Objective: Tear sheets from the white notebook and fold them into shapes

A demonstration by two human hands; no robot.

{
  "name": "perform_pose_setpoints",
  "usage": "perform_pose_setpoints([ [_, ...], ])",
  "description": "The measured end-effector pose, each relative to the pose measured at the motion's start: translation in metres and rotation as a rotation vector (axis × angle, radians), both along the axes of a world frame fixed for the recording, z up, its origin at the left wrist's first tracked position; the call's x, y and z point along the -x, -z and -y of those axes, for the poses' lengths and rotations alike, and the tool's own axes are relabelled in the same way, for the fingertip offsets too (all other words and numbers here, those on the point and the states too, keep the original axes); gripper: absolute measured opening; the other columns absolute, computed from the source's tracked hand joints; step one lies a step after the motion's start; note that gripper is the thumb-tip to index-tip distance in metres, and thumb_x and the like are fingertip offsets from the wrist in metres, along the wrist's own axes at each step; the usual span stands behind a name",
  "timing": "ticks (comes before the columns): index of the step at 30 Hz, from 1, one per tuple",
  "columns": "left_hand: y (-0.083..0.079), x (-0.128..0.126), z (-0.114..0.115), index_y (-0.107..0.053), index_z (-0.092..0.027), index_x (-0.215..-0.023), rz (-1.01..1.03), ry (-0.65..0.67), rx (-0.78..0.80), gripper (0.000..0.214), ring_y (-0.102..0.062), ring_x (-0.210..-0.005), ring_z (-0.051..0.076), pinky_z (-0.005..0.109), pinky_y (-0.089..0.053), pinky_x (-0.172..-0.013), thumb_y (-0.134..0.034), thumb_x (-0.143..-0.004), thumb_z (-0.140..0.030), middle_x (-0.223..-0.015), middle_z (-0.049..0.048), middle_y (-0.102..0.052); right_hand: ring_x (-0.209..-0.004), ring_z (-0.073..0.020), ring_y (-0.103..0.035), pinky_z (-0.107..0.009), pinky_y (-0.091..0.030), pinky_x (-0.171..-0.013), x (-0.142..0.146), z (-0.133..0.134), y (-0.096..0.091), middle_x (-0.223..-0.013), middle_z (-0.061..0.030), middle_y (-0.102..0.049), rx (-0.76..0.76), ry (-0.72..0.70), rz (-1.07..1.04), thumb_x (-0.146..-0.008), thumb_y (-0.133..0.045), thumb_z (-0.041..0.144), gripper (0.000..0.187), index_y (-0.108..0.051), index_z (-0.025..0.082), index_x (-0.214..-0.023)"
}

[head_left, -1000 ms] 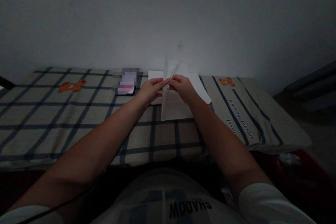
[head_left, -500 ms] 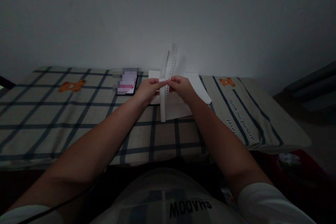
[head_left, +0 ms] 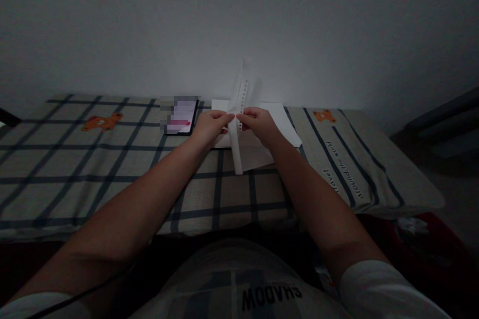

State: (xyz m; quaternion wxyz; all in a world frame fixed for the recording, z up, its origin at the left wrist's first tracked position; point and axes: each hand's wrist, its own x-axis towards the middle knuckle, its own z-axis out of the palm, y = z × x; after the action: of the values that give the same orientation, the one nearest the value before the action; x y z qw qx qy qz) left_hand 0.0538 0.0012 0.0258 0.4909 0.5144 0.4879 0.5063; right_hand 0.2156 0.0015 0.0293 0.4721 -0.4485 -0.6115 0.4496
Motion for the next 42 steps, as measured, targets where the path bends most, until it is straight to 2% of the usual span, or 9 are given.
perform_pose_setpoints([
  [11, -0.001, 0.000, 0.002, -0.065, -0.019, -0.061, -0.079, -0.049, -0.055, 0.022, -0.051, -0.058, 0.013, 0.026, -0.043, -0.056, -0.076, -0.069, -0.036, -0.061, 0.0011, -0.059, -0.067, -0.0126, -0.054, -0.029, -0.047, -0.066, -0.001, 0.001, -0.001, -0.070, 0.0008, -0.060, 0.011, -0.044, 0.014, -0.077, -0.075, 0.045, 0.028, -0.061, 0.019, -0.073],
  [17, 0.003, -0.001, 0.001, -0.066, -0.020, -0.065, 0.026, -0.052, 0.034, 0.019, -0.058, -0.066, 0.016, 0.028, -0.045, -0.062, -0.077, -0.067, -0.036, -0.071, 0.0032, -0.067, -0.068, -0.0137, -0.054, -0.030, -0.046, -0.067, 0.001, 0.005, -0.006, -0.068, 0.0006, -0.059, -0.051, -0.051, 0.063, -0.080, -0.074, 0.037, 0.024, -0.059, 0.020, -0.071],
  [22, 0.000, -0.001, 0.002, -0.065, -0.019, -0.065, 0.008, -0.048, 0.015, 0.023, -0.054, -0.062, 0.013, 0.026, -0.043, -0.059, -0.077, -0.069, -0.038, -0.067, 0.0019, -0.063, -0.064, -0.0122, -0.054, -0.028, -0.045, -0.065, -0.001, 0.003, -0.004, -0.065, 0.0012, -0.060, 0.030, -0.073, -0.004, -0.080, -0.071, 0.032, 0.019, -0.061, 0.018, -0.071],
  [25, -0.003, 0.000, 0.003, -0.064, -0.018, -0.066, -0.002, 0.010, 0.028, 0.022, -0.054, -0.062, 0.012, 0.024, -0.043, -0.059, -0.076, -0.069, -0.037, -0.066, 0.0003, -0.061, -0.060, -0.0110, -0.053, -0.027, -0.043, -0.062, -0.004, -0.001, -0.001, -0.062, 0.0017, -0.058, 0.075, -0.103, 0.000, -0.079, -0.071, 0.033, 0.021, -0.061, 0.017, -0.069],
  [28, -0.006, 0.000, 0.004, -0.065, -0.017, -0.066, -0.009, 0.059, 0.063, 0.021, -0.055, -0.062, 0.011, 0.022, -0.043, -0.057, -0.076, -0.069, -0.034, -0.066, 0.0002, -0.060, -0.059, -0.0100, -0.051, -0.025, -0.040, -0.060, -0.006, -0.004, 0.001, -0.061, 0.0027, -0.057, 0.063, -0.069, 0.006, -0.079, -0.072, 0.034, 0.023, -0.060, 0.018, -0.068],
  [35, -0.004, -0.001, 0.004, -0.063, -0.017, -0.062, -0.023, 0.020, 0.025, 0.020, -0.052, -0.059, 0.011, 0.022, -0.042, -0.055, -0.075, -0.069, -0.032, -0.061, -0.0003, -0.058, -0.062, -0.0102, -0.053, -0.025, -0.044, -0.063, -0.008, -0.004, 0.002, -0.065, 0.0018, -0.059, 0.102, -0.111, -0.027, -0.079, -0.072, 0.035, 0.022, -0.061, 0.017, -0.070],
  [42, -0.001, -0.001, 0.001, -0.062, -0.017, -0.061, 0.014, -0.010, 0.062, 0.019, -0.051, -0.059, 0.010, 0.020, -0.038, -0.053, -0.073, -0.069, -0.031, -0.063, -0.0005, -0.057, -0.064, -0.0114, -0.055, -0.026, -0.044, -0.064, -0.002, 0.002, -0.005, -0.065, 0.0011, -0.061, -0.064, -0.028, 0.085, -0.081, -0.070, 0.030, 0.019, -0.062, 0.018, -0.070],
])
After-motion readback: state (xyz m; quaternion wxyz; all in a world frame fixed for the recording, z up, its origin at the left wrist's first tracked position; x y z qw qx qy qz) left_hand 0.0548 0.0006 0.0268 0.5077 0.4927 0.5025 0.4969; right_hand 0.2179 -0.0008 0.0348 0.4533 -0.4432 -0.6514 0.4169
